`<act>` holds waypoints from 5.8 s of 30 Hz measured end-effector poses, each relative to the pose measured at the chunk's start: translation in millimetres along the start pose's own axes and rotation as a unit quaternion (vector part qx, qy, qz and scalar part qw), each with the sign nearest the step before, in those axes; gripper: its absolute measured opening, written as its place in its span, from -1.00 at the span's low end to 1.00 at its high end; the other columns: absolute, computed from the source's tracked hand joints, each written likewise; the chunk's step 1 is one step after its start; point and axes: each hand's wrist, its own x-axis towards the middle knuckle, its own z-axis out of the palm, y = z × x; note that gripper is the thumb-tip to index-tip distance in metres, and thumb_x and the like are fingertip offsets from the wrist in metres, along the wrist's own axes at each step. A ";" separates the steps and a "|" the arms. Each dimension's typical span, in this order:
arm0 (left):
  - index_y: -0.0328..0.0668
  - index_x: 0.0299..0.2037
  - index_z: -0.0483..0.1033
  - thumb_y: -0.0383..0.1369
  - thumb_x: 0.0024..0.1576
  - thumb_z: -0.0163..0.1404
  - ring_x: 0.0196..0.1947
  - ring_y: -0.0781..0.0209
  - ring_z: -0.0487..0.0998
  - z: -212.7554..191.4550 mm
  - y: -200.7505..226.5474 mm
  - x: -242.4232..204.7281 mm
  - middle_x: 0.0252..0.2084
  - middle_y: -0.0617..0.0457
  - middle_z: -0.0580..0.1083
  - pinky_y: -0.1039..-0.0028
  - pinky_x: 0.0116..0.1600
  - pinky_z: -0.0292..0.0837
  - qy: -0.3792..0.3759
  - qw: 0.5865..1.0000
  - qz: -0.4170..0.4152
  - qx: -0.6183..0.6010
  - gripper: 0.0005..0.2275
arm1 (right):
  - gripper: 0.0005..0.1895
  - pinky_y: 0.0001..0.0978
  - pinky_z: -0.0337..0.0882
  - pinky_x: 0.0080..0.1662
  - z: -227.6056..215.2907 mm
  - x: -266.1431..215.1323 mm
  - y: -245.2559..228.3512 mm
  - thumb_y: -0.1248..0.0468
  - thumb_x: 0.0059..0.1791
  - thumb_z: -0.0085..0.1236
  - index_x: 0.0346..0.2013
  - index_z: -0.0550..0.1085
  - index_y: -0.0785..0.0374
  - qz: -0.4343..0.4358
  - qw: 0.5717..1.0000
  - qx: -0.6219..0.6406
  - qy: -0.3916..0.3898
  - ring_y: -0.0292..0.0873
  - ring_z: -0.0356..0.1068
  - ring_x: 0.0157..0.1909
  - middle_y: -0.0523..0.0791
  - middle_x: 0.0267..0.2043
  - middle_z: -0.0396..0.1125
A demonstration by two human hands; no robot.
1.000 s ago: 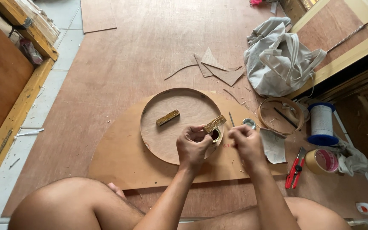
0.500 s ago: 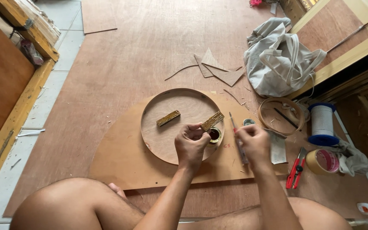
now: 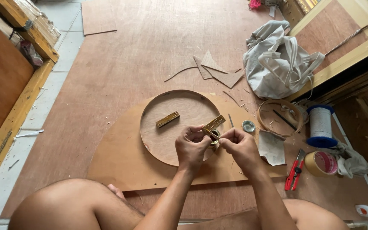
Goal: A person is seen sitting on the floor of a workshop, applying adhesive to small wooden blocks and then carefully attaching them to a circular wooden base. They use a small stick to apply the glue from a container and then press the blocks firmly into place.
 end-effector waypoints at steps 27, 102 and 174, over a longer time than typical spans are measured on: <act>0.29 -0.11 0.81 -0.39 -0.08 0.32 -0.34 0.27 0.83 3.2 -27.2 4.9 -0.38 0.14 0.76 0.45 -0.14 0.69 -0.015 0.969 0.194 0.152 -0.67 | -0.91 -0.43 0.33 -0.40 -21.9 -10.0 -21.4 0.41 -0.06 0.34 -0.31 0.60 0.40 -0.024 0.987 0.143 0.065 -0.30 0.25 -0.44 -0.13 -0.49 0.19; 0.22 0.03 0.60 -0.09 -0.31 0.40 0.13 0.00 0.52 -4.2 -54.4 1.4 -0.01 0.19 0.71 0.16 0.19 0.38 -0.054 0.941 0.148 0.300 -0.40 | -0.74 -0.22 0.75 -0.28 -92.2 36.7 48.9 0.26 0.10 0.20 0.05 0.70 0.11 0.090 0.975 0.071 0.191 -0.20 0.45 -0.29 -0.11 -0.28 0.49; 0.02 0.12 0.69 -0.40 -0.17 0.38 -0.13 -0.15 0.83 5.1 -27.6 0.7 0.07 -0.10 0.66 0.39 -0.11 0.81 -0.104 0.988 0.075 0.081 -0.46 | -0.23 -0.02 0.73 0.03 -21.4 -20.2 -57.7 -0.45 0.05 0.10 0.42 0.58 -0.19 0.024 0.998 -0.056 -0.018 0.16 0.54 0.32 0.02 0.40 0.50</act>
